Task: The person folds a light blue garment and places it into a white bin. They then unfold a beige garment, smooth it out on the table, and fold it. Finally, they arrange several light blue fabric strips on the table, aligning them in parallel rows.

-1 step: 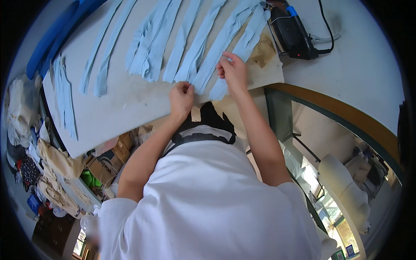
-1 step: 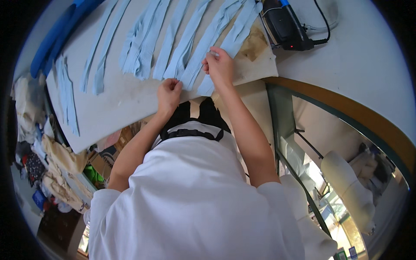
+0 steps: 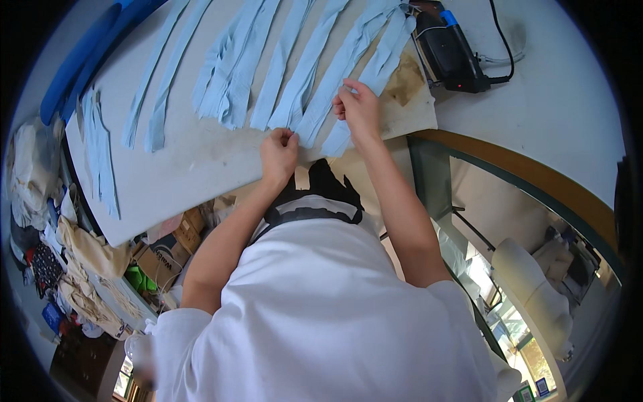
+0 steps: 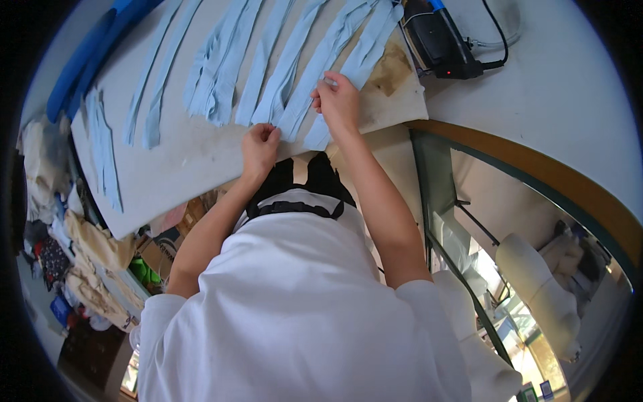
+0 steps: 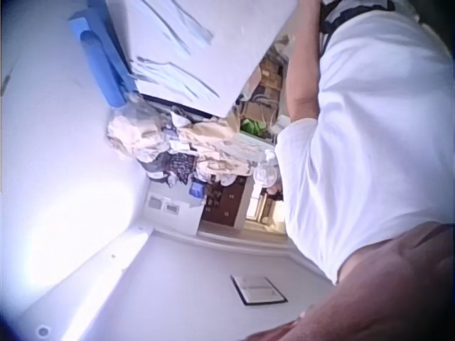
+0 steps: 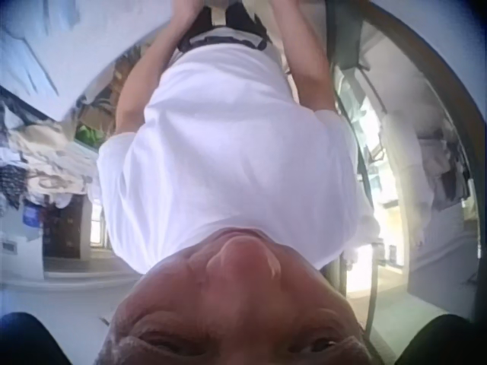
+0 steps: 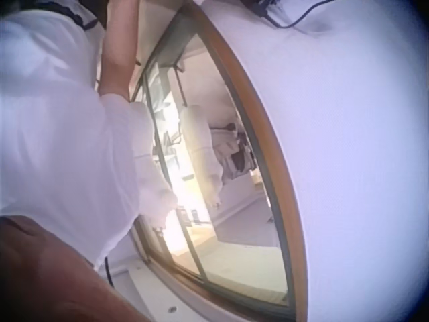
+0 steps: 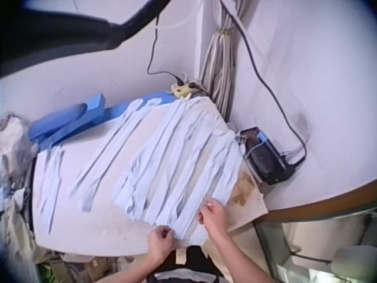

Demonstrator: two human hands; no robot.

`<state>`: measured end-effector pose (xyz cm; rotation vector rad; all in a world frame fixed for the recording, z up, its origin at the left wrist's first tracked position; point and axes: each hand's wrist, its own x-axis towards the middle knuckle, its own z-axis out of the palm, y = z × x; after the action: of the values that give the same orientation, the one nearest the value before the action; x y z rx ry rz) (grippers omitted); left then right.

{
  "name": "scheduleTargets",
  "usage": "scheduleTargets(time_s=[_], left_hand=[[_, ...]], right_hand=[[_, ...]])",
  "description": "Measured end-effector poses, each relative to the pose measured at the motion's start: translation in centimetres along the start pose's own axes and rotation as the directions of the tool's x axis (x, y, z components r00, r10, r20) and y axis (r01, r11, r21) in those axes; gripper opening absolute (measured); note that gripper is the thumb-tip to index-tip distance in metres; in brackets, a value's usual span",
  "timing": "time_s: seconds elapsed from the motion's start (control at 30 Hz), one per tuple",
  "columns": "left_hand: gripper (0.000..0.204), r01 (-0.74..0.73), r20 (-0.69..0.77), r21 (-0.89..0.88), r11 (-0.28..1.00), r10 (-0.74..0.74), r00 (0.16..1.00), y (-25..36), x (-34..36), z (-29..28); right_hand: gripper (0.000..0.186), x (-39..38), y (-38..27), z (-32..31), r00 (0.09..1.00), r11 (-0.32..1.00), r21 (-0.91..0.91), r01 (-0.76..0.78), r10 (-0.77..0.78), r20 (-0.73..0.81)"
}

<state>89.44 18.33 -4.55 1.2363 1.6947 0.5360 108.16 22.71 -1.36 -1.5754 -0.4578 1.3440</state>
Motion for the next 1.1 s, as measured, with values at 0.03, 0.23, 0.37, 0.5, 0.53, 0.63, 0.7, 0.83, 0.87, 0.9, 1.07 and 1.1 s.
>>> scheduleTargets(time_s=[0.03,0.23,0.37,0.5,0.53,0.63,0.7,0.83,0.87,0.9,1.07,1.1], left_hand=[[0.019,0.001,0.001,-0.001,1.000,-0.001,1.000,0.0,0.0,0.0],[0.018,0.005,0.010,0.021,1.000,-0.005,1.000,0.6,0.1,-0.2],[0.018,-0.001,0.024,0.015,1.000,0.001,1.000,0.0,0.4,-0.4],[0.025,-0.056,0.001,0.135,0.989,0.057,0.998,4.7,-1.3,-2.5],[0.028,-0.120,-0.009,0.123,0.985,0.122,0.993,5.5,-1.2,-2.8],[0.035,-0.340,-0.034,0.056,0.939,0.342,0.939,7.3,-0.2,-3.0],[0.036,-0.518,-0.062,-0.038,0.855,0.515,0.855,8.6,1.5,-2.1],[0.028,0.029,0.348,-0.434,0.900,0.138,0.927,10.4,2.9,-1.2],[0.019,-0.004,0.317,-0.365,0.931,0.128,0.940,10.0,3.1,-0.8],[0.018,0.000,0.315,-0.371,0.929,0.126,0.941,9.9,3.0,-0.5],[0.016,0.005,0.333,-0.288,0.958,0.096,0.938,8.6,1.7,0.2],[0.016,0.006,0.323,-0.273,0.962,0.086,0.943,8.3,1.5,0.5]], right_hand=[[0.032,0.4,0.0,0.2,1.000,1.000,-0.012,-0.011,0.011,-0.019],[0.018,0.1,-0.6,1.3,0.994,0.988,-0.116,-0.099,0.104,0.042],[0.029,-0.4,0.9,1.9,0.992,0.962,-0.265,-0.067,0.093,0.090],[0.031,-0.2,1.7,1.7,0.992,0.950,-0.288,0.119,-0.100,0.078],[0.030,-0.2,1.6,1.6,0.985,0.940,-0.296,0.168,-0.146,0.095],[0.026,-1.2,-0.3,0.7,0.983,0.987,-0.134,0.085,-0.062,0.174],[0.022,-2.0,-2.0,0.7,0.973,1.000,-0.012,-0.011,0.013,0.231],[0.015,-1.8,-2.4,-0.1,0.963,0.991,0.121,-0.053,0.019,0.267],[0.015,-1.5,-2.2,-0.4,0.963,0.988,0.150,-0.046,0.004,0.271],[0.014,-1.3,-2.2,-0.7,0.966,0.986,0.154,-0.071,0.029,0.258],[0.015,-0.5,-3.0,-0.1,0.935,0.948,0.157,-0.275,0.226,0.273],[0.015,0.2,-2.8,0.0,0.947,0.964,0.109,-0.243,0.212,0.240]])
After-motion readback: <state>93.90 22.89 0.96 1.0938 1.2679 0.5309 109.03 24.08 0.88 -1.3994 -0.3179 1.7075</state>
